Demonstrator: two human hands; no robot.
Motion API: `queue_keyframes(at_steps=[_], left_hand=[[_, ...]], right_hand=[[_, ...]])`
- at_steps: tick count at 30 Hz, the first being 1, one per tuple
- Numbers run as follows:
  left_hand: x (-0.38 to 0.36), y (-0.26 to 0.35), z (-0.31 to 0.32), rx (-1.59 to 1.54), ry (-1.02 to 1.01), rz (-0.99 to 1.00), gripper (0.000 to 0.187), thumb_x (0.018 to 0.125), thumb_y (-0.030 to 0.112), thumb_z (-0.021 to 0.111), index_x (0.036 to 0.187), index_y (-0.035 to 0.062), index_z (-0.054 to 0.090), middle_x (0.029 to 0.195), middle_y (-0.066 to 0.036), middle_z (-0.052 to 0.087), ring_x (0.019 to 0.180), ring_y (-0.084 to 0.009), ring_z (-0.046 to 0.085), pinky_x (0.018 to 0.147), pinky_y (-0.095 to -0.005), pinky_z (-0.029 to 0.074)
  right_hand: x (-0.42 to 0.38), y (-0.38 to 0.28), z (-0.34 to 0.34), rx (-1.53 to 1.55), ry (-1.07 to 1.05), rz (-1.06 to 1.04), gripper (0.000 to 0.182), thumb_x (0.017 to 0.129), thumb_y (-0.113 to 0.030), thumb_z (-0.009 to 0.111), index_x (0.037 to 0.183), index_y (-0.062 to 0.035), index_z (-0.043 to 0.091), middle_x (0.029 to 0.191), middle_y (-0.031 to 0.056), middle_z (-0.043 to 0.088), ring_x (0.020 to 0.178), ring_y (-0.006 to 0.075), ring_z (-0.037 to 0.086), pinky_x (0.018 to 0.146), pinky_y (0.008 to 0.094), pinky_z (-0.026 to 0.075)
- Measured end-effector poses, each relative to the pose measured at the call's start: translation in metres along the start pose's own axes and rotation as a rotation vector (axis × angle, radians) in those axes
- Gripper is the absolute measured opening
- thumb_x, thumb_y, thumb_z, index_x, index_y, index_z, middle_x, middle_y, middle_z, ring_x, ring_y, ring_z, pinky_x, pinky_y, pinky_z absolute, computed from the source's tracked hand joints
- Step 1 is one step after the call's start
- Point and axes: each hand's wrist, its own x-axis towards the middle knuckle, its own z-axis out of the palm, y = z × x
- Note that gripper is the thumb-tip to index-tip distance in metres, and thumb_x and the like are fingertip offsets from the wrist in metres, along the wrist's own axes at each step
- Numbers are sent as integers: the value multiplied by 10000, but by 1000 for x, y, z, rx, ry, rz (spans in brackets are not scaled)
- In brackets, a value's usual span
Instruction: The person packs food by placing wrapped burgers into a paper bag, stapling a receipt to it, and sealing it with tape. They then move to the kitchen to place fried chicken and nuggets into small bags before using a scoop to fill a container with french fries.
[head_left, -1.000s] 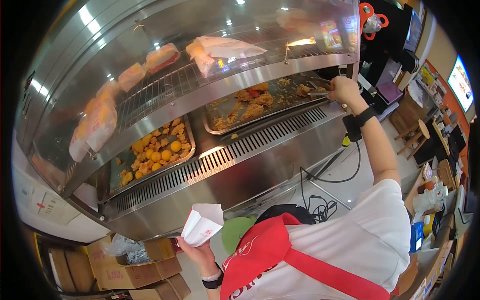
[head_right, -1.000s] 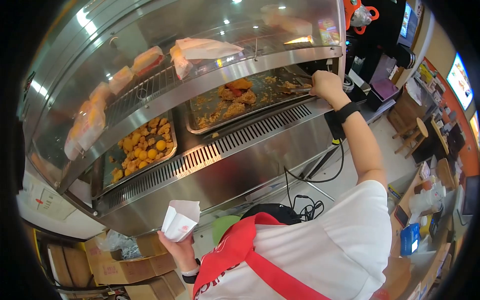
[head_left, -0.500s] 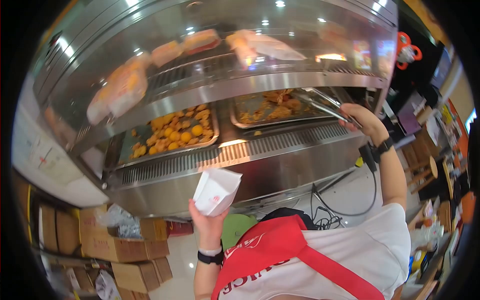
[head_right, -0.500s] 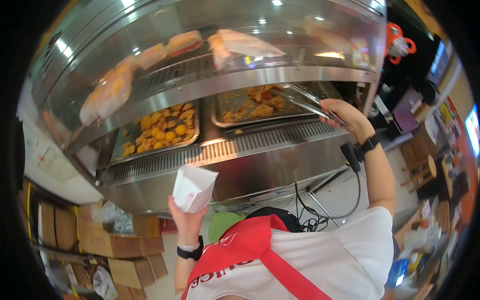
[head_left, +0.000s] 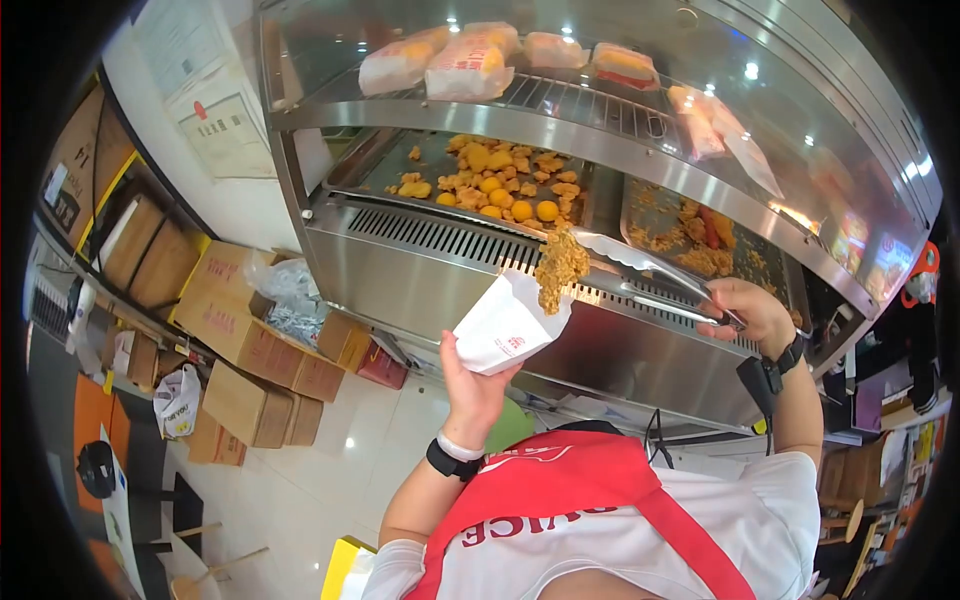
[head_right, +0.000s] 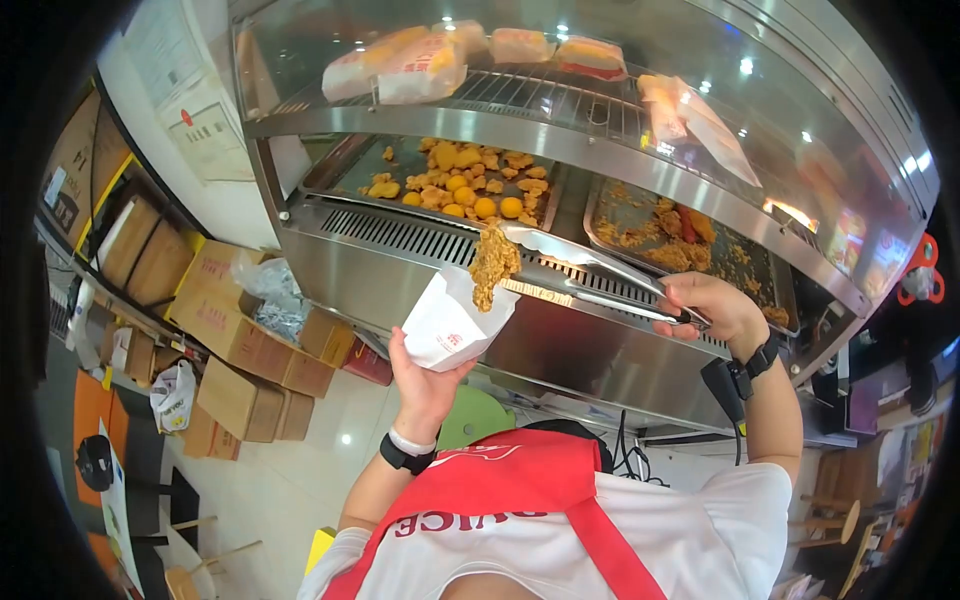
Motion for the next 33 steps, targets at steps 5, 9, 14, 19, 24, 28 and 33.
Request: queue_keyframes(at_steps=[5,9,14,19,24,28,33], left_hand=[[-9,7,-9,-13,93,52,587,795,560,285,1210,154,371,1196,-71,425,1074,-286,406,851,-466,329],[-9,6,-27,-20,89,18,577,790,560,311,1200,160,377,1203,-60,411,1079,-283,392,851,-461,331],[-1,-1,-29,-9,82,-35,593,800,562,304,1224,149,355,1223,-66,394,1109,-284,377,870,-469,329],[8,-6,-21,22,20,-107,585,806,550,296,1226,148,352,1222,-66,395,1107,-283,379,869,-462,332],[12,-10,-17,57,1,-153,576,810,541,287,1226,148,352,1218,-68,398,1107,-281,380,865,-458,336],[11,-9,-13,94,9,-149,560,806,544,296,1202,157,373,1197,-58,414,1078,-280,400,827,-447,357],[6,-2,-19,66,49,-113,547,798,555,305,1179,173,394,1176,-44,431,1050,-280,415,795,-446,365]], right_hand=[[-4,-1,-5,-137,245,-107,283,812,-315,516,669,-78,458,658,67,545,418,45,382,374,171,280],[-33,13,-45,-313,724,-124,247,825,-301,489,689,-95,484,625,13,539,440,24,389,382,155,272],[-82,37,-87,-792,1232,-85,319,764,-302,553,625,-20,501,554,56,525,483,146,493,461,278,368],[-105,32,-65,-1243,1449,189,323,634,-308,638,579,-16,511,516,142,470,532,288,507,512,355,385],[-102,19,-69,-1246,1097,158,364,573,-328,683,532,-22,490,501,139,454,511,274,495,492,347,375],[-86,23,-106,-1439,993,24,365,550,-337,699,531,-36,493,506,132,471,510,268,496,499,346,382],[-73,17,-114,-1493,939,-6,292,572,-276,697,596,-44,521,575,118,519,558,271,521,522,356,398]])
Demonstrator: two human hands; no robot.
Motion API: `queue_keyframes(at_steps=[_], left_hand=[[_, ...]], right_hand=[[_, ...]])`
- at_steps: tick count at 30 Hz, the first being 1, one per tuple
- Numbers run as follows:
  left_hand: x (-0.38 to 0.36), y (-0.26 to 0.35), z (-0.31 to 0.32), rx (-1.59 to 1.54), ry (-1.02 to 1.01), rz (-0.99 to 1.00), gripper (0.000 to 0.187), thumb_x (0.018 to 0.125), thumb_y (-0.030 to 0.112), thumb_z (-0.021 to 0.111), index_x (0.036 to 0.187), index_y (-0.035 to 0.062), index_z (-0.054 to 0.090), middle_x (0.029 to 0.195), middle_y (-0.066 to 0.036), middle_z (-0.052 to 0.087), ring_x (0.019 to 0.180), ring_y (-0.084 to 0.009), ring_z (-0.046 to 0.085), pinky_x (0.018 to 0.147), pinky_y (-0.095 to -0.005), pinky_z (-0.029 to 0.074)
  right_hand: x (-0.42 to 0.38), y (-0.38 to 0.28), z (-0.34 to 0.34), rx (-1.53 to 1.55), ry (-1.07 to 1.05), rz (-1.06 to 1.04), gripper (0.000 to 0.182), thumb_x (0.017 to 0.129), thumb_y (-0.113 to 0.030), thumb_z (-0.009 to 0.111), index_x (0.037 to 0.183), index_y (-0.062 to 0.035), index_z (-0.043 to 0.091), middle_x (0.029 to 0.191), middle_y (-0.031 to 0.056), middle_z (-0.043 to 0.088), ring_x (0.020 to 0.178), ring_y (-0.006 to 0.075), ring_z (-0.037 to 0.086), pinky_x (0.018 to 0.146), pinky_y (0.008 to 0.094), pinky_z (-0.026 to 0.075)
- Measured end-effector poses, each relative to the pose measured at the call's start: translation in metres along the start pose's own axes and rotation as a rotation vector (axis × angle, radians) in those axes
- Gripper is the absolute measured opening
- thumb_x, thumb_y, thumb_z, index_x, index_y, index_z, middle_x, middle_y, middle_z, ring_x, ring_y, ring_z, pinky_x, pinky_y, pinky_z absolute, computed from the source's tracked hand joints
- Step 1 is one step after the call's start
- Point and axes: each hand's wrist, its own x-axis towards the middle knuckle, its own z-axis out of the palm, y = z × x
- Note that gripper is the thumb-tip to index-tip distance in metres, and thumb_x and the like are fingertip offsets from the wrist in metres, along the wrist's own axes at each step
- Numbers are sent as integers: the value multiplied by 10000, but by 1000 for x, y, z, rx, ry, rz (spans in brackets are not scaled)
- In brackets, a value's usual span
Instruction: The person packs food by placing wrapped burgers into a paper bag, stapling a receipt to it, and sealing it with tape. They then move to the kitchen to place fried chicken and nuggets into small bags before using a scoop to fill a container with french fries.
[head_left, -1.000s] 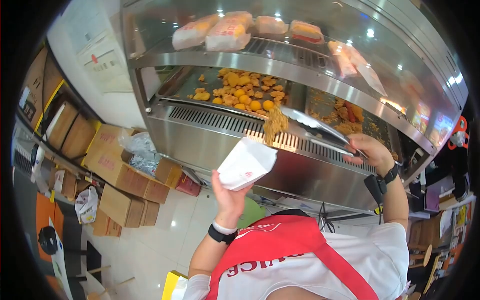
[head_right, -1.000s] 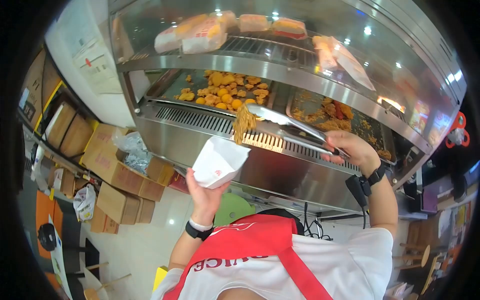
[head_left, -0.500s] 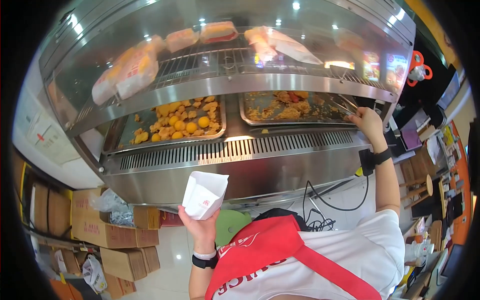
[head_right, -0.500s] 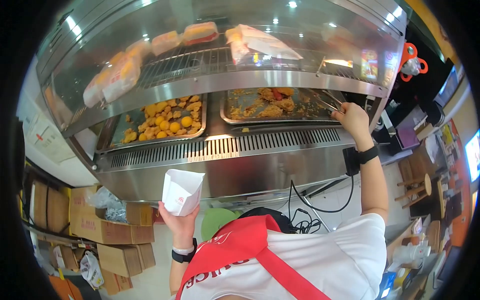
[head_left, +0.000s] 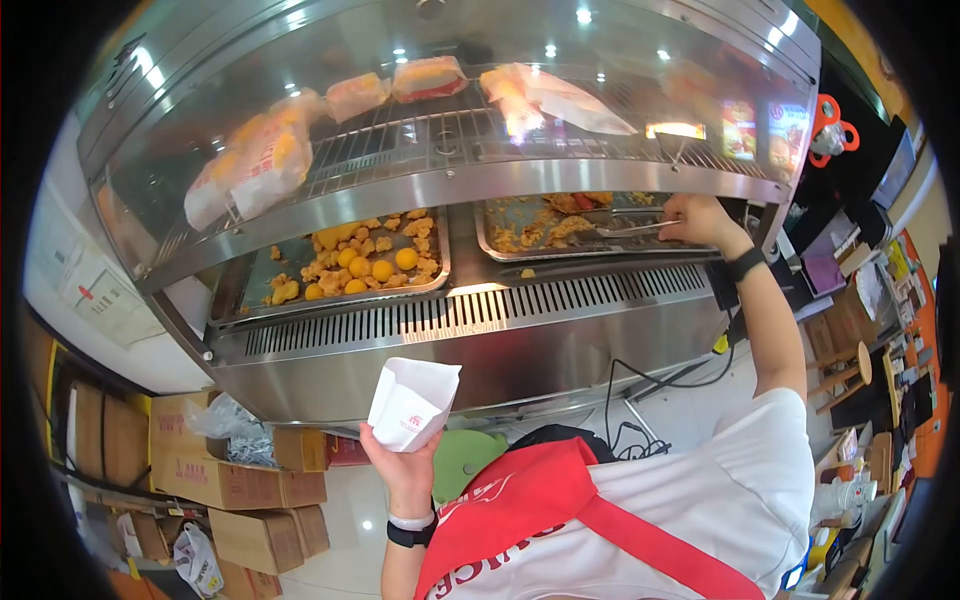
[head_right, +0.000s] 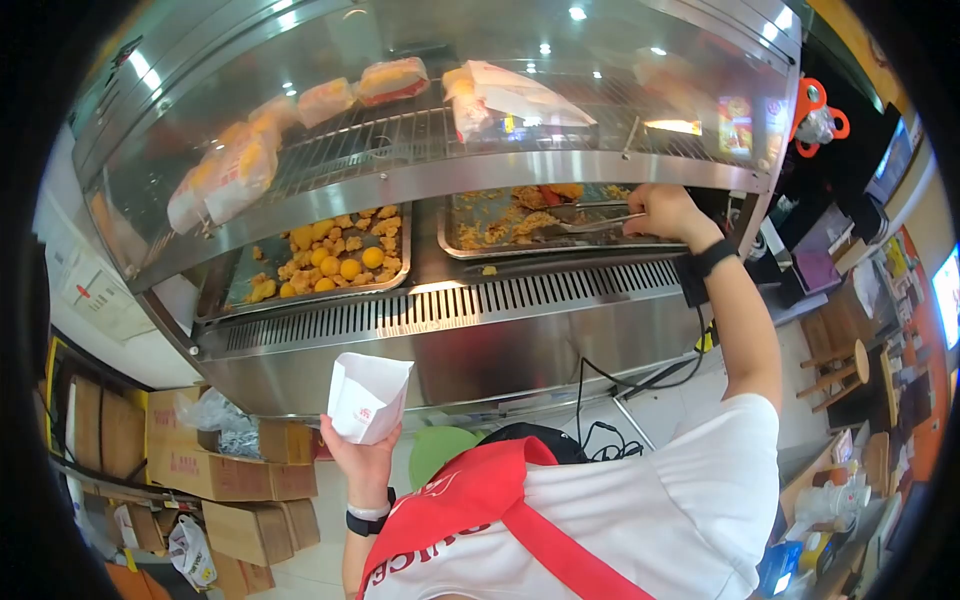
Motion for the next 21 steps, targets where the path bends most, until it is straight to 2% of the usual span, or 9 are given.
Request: queue_keyframes(at_steps=[3,7,9,11,13,15,16,19,21], left_hand=[[-4,3,-8,-16,19,30,555,794,564,304,1181,175,393,1180,-42,429,1056,-275,412,804,-448,360],[-3,3,-11,-28,19,105,574,821,535,298,1209,119,373,1199,-77,430,1099,-271,406,865,-457,350],[-2,1,-8,-36,56,163,567,829,525,301,1203,105,379,1182,-84,446,1090,-262,418,870,-452,349],[0,-3,-6,31,92,326,544,845,495,312,1176,72,397,1153,-98,467,1073,-243,436,876,-424,351],[4,-8,-14,18,69,403,506,860,456,318,1150,51,409,1154,-102,465,1069,-225,439,882,-389,346],[7,-13,-19,254,39,607,486,862,441,318,1130,50,424,1135,-100,476,1068,-221,438,891,-378,336],[4,-12,-15,250,61,627,486,862,441,318,1130,50,424,1135,-100,476,1068,-221,438,891,-378,336],[-6,-6,-11,243,20,620,557,843,489,305,1138,33,425,1118,-85,496,1076,-245,434,886,-386,344],[-8,-2,-20,-79,-27,301,570,834,501,275,1182,66,399,1160,-74,464,1125,-253,386,917,-416,308]], right_hand=[[-7,-27,-6,-140,279,-252,274,583,-251,688,650,-35,534,687,104,546,636,282,537,560,371,420],[-8,-66,-3,-117,306,-282,267,554,-191,705,639,-28,512,765,83,565,692,274,541,585,365,430],[-7,-91,1,-56,480,-553,253,551,-188,697,648,-43,513,753,97,542,662,282,527,548,359,425],[-10,-117,-3,0,441,-612,257,528,-168,703,619,-43,498,760,97,536,670,270,527,539,348,428],[-12,-142,-6,44,276,-649,252,525,-169,704,603,-40,501,766,98,544,663,262,531,539,345,433],[-11,-165,-6,92,288,-755,256,515,-175,707,587,-40,501,767,95,551,645,261,532,538,340,434],[-11,-176,-6,159,228,-803,257,510,-177,709,587,-42,505,760,91,554,635,259,532,537,340,435],[-8,-206,-7,258,108,-860,268,503,-190,723,576,-42,512,715,85,554,611,254,530,529,329,428],[5,-217,-8,434,-232,-831,278,524,-190,732,565,-31,508,656,86,537,590,250,519,510,313,403]])
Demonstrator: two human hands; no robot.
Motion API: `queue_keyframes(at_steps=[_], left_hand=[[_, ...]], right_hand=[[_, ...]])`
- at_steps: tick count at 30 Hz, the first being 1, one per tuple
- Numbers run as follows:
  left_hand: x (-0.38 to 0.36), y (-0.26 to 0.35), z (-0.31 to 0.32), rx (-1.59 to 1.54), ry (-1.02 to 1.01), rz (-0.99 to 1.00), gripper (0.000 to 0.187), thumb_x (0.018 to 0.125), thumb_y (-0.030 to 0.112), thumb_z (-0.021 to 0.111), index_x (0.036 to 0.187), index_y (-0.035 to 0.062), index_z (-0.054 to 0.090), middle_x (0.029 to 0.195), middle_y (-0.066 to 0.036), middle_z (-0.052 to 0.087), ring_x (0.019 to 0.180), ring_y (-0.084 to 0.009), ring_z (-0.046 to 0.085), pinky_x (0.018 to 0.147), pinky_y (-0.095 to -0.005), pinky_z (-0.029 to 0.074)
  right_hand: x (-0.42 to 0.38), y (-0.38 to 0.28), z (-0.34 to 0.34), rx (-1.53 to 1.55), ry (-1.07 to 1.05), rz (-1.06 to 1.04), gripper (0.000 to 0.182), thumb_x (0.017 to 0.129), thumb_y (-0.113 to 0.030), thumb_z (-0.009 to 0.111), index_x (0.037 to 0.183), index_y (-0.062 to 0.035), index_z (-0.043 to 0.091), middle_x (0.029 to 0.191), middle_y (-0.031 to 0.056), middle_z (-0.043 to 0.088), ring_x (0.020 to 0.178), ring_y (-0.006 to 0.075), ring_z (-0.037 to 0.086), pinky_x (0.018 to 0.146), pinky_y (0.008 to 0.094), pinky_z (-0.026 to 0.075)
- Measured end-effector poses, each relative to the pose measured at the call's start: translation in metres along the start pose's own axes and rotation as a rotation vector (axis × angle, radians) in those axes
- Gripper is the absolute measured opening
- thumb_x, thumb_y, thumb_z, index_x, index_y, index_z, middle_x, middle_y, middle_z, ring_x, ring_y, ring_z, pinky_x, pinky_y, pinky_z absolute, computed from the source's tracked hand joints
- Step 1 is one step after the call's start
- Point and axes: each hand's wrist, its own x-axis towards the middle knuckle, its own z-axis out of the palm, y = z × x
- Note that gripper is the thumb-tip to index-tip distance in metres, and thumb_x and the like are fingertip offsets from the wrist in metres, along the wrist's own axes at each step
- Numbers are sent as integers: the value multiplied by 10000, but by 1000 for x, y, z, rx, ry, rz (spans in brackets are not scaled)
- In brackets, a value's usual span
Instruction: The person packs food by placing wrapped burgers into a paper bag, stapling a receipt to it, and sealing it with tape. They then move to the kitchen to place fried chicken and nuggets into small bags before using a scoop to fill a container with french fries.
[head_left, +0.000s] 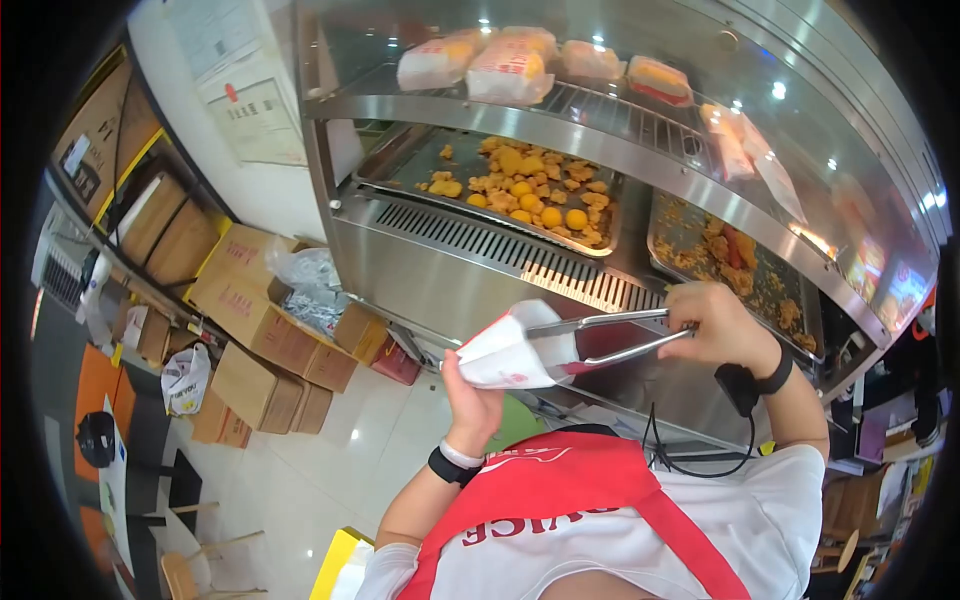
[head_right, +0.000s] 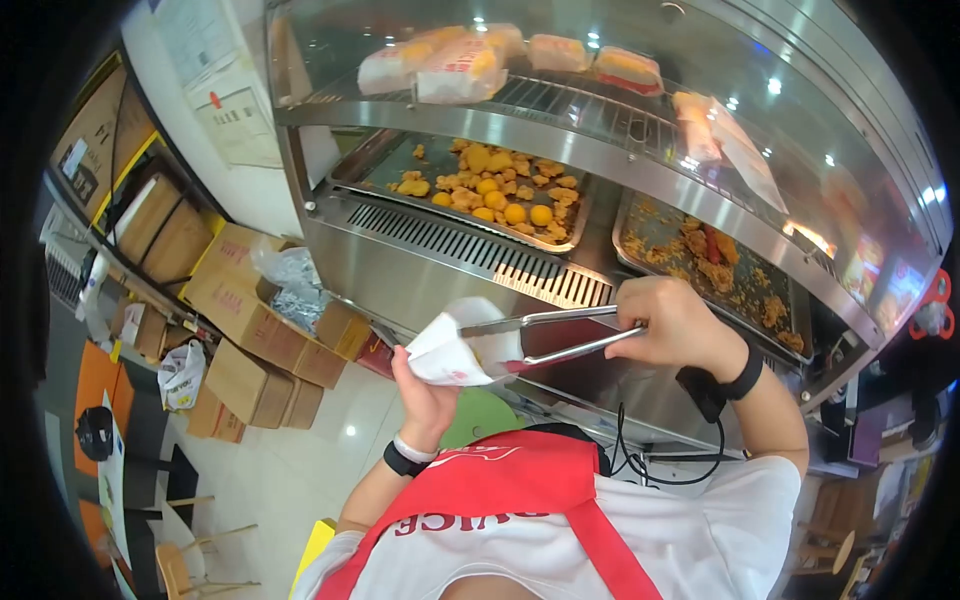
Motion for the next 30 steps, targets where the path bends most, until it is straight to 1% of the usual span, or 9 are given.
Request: queue_keyframes(at_steps=[2,6,10,15,20,22,23,26,30], left_hand=[[-2,6,-10,-127,5,-31,578,821,517,264,1206,102,381,1187,-65,440,1137,-257,372,923,-432,298],[-15,22,-20,-261,74,-38,602,784,563,250,1254,196,330,1251,-44,376,1159,-275,346,940,-475,266],[-22,30,-25,-247,94,13,597,785,556,237,1261,205,316,1260,-32,365,1160,-268,342,914,-482,294],[-33,32,-36,-251,93,37,590,785,554,241,1256,208,322,1260,-34,361,1154,-269,345,894,-481,313],[-46,43,-45,-256,175,104,586,783,556,238,1251,214,326,1258,-41,356,1145,-270,347,874,-476,325],[-51,47,-47,-281,231,115,575,784,551,238,1238,213,340,1244,-43,365,1123,-264,362,852,-466,332],[-51,48,-49,-286,235,113,575,784,551,238,1238,213,340,1244,-43,365,1123,-264,362,852,-466,332],[-48,46,-53,-267,247,97,564,784,547,239,1216,205,361,1222,-47,383,1089,-260,383,828,-452,337],[-36,45,-47,-294,247,31,553,783,544,238,1183,197,397,1193,-51,412,1057,-255,398,808,-431,341]], right_hand=[[18,16,2,234,31,-39,277,574,-182,726,552,-26,499,580,90,494,553,212,502,496,310,374],[69,42,4,116,170,335,262,640,-224,685,618,-6,541,643,92,541,631,214,526,562,295,390],[138,58,21,-11,347,452,381,682,-410,611,726,-32,581,727,100,579,729,225,554,647,316,418],[228,65,39,-174,-88,477,429,670,-444,602,858,-59,599,831,122,586,827,267,549,705,327,416],[251,86,56,-218,44,217,394,707,-388,595,832,-14,592,701,108,579,673,250,553,620,336,423],[243,92,53,246,23,387,360,756,-353,573,848,-5,584,658,62,552,596,170,524,549,299,406],[235,91,50,441,37,405,302,811,-320,526,862,-27,576,628,4,515,541,68,458,485,225,363],[213,100,35,693,-51,537,257,840,-306,488,846,-59,559,611,-23,506,465,23,395,416,171,310],[176,108,28,819,-40,430,230,843,-287,487,789,-69,534,568,-26,490,408,0,348,345,140,250]])
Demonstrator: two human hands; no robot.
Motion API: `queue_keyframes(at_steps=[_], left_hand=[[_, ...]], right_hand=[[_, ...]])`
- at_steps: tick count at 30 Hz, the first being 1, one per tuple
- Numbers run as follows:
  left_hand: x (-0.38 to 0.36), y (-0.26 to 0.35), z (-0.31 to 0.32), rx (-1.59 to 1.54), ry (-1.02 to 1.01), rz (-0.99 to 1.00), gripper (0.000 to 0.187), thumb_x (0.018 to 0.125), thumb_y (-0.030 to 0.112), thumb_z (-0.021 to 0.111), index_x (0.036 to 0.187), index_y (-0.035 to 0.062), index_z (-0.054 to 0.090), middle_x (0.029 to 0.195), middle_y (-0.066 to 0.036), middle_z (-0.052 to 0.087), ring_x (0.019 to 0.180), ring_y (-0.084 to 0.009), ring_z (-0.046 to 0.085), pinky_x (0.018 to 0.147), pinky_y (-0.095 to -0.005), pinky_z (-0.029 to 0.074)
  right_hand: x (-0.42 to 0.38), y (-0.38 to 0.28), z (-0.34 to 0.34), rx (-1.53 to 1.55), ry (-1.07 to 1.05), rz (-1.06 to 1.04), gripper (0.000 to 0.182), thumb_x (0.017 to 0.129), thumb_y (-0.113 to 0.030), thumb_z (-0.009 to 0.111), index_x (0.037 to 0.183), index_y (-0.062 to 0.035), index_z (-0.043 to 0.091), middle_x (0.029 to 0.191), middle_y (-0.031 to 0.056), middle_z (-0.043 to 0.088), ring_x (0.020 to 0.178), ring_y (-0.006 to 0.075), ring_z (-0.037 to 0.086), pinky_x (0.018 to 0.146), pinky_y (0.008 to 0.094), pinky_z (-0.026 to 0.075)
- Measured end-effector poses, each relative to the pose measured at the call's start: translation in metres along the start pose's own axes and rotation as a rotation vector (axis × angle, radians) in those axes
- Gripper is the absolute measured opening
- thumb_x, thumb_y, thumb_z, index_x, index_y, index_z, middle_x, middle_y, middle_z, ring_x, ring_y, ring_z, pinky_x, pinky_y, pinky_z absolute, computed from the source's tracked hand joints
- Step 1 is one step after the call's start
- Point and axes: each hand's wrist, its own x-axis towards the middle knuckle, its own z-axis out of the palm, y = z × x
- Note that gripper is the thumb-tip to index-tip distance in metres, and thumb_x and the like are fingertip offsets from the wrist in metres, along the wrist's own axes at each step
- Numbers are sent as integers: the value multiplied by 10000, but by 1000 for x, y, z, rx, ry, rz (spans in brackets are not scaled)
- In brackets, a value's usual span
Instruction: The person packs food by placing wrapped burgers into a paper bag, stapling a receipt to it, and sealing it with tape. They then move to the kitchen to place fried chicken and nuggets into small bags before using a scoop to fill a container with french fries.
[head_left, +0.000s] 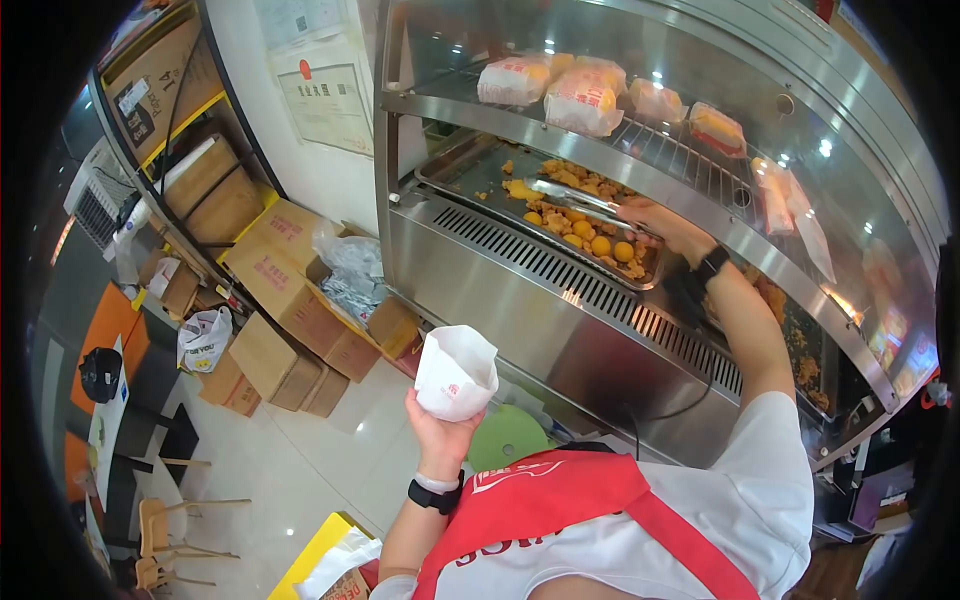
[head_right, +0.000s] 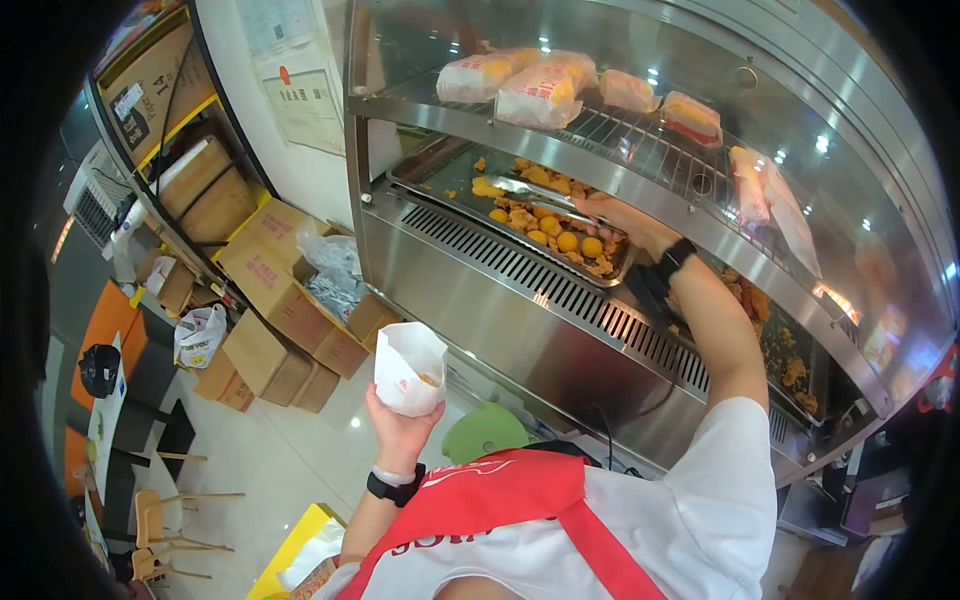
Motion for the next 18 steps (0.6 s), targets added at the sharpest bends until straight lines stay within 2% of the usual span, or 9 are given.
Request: queue_keyframes(at_steps=[2,8,10,11,12,14,15,16,18], left_hand=[[8,-1,6,-2,9,-34,551,784,542,237,1175,195,407,1186,-52,420,1055,-254,399,808,-427,341],[29,-14,21,83,21,-140,572,778,569,241,1178,195,408,1187,-51,422,1055,-263,397,818,-429,336],[30,-22,26,121,-60,-234,590,772,583,248,1190,194,397,1204,-55,407,1060,-271,395,818,-448,338],[31,-25,26,121,-60,-239,590,772,583,248,1190,194,397,1204,-55,407,1060,-271,395,818,-448,338],[33,-28,24,96,-90,-278,593,771,582,249,1196,193,391,1214,-59,397,1069,-272,387,827,-460,328],[33,-30,23,65,-122,-315,597,769,581,250,1202,192,385,1224,-62,386,1078,-274,380,836,-472,319],[31,-29,23,35,-129,-306,599,767,582,251,1203,192,385,1228,-61,383,1083,-271,377,838,-474,315],[28,-27,23,4,-134,-294,602,765,582,251,1203,191,384,1231,-60,379,1087,-268,374,840,-475,311],[22,-22,22,5,-95,-268,597,764,581,252,1195,193,392,1222,-54,391,1077,-262,384,830,-467,317]], right_hand=[[-26,-4,0,-18,-9,-45,224,822,-277,522,749,-66,544,560,-20,493,414,11,358,355,152,257],[-97,-22,16,-124,-395,-33,202,778,-217,578,666,-50,569,543,-31,512,431,5,365,376,160,243],[-102,-19,26,-351,-407,-8,212,775,-229,585,653,-58,562,534,-51,491,438,1,361,377,164,241],[-101,-17,28,-376,-421,-11,239,752,-248,613,631,-50,555,543,-32,488,496,25,407,428,177,296],[-100,-19,28,-376,-418,-8,239,752,-248,613,631,-50,555,543,-32,488,496,24,407,428,177,296],[-95,-28,25,-80,-308,-4,219,743,-242,621,637,-63,553,549,-38,489,498,25,401,440,176,300],[-81,-21,17,-86,-176,-20,199,765,-248,599,647,-93,558,570,-60,488,495,6,401,442,147,328],[-69,-29,11,-96,-155,-13,166,764,-259,598,700,-110,562,632,-48,514,541,5,417,477,146,348],[-25,-15,3,-226,112,-93,237,767,-314,567,775,-77,569,709,-12,560,583,50,457,507,185,354]])
